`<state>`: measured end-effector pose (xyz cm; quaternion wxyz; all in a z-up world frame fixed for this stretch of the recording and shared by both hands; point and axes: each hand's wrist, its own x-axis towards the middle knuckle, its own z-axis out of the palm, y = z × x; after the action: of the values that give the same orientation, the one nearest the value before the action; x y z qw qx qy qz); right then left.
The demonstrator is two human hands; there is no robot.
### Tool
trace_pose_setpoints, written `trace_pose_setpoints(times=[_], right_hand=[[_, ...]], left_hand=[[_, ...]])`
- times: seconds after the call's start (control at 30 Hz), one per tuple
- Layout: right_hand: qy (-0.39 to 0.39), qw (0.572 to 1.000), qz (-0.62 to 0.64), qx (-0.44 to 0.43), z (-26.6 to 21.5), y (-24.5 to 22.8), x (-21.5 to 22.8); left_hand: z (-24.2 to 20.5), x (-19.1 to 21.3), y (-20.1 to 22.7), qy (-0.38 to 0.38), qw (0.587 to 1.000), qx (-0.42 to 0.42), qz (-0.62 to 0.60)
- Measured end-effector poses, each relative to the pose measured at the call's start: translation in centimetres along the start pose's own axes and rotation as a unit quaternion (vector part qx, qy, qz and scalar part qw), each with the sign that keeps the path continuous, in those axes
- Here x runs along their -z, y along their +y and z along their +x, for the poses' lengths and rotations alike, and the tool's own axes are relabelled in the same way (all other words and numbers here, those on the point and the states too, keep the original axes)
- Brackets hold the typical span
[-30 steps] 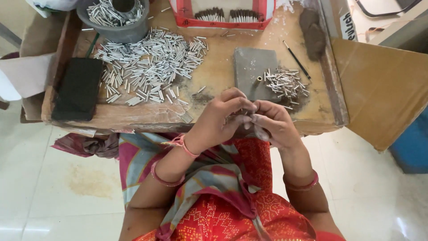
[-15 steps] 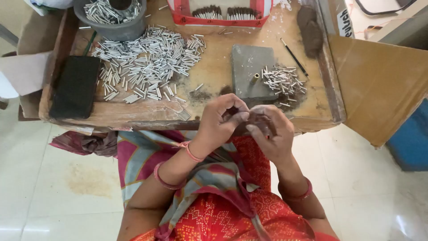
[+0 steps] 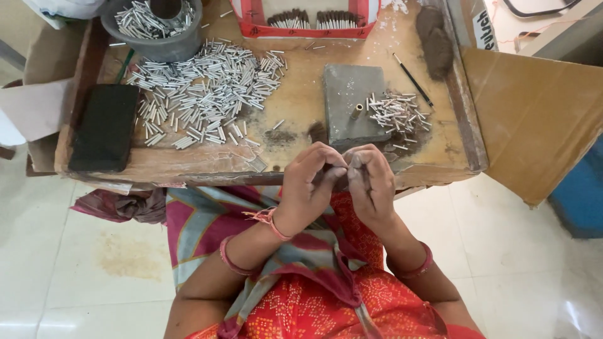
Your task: The person sits at a workbench and picks up small metal cylindrical pieces one at a time, works on each piece with both hands, and places it on a stone block on the bench. The pieces are drawn from a large pile and a metal container on the bench.
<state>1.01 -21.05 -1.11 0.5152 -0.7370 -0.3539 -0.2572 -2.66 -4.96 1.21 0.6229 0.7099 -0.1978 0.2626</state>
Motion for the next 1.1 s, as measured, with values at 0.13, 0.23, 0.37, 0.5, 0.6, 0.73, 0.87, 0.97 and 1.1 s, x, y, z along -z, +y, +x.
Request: trace_pose_setpoints(times=[0.13,0.23,0.37,0.5,0.6,0.73,0.87,0.97,1.1], right_hand=[[-0.023,0.999,0.049,-0.005,0.0,3.7,-1.6],[-0.060,0.993,-0.091,0.044,1.3,2.4,-2.1],[-0.139,0.943,-0.289,0.091,2.7,0.0,-2.6],[-0.157,0.932,-0.316,0.087,2.9,-0.4,-2.6],[-0.136,0.963,-0.224,0.059,3.0,-1.3,-1.9],[-0.074,0.995,-0.059,0.028,2.4,-2.3,-0.7],[-0.057,0.996,0.062,-0.004,0.0,-0.3,-0.5],[-0.148,0.903,0.366,-0.170,-2.1,2.3,-2.3],[-0.285,0.751,0.538,-0.256,-3.4,-0.7,-7.8]], left_hand=[[0.7,2.6,-0.7,0.110,0.989,-0.037,0.096],[0.9,4.6,-1.2,0.174,0.977,-0.029,0.122],[1.0,5.3,-0.6,0.178,0.978,-0.016,0.108],[0.6,4.2,-1.2,0.163,0.982,-0.003,0.099],[0.0,3.2,-3.2,0.091,0.982,0.094,-0.134],[-0.8,1.9,-5.0,0.002,0.968,0.148,-0.201],[0.3,2.1,-3.7,-0.005,0.923,0.188,-0.335],[4.6,5.3,7.1,0.001,0.965,0.065,-0.255],[3.9,7.9,18.0,-0.030,0.983,-0.165,-0.077]])
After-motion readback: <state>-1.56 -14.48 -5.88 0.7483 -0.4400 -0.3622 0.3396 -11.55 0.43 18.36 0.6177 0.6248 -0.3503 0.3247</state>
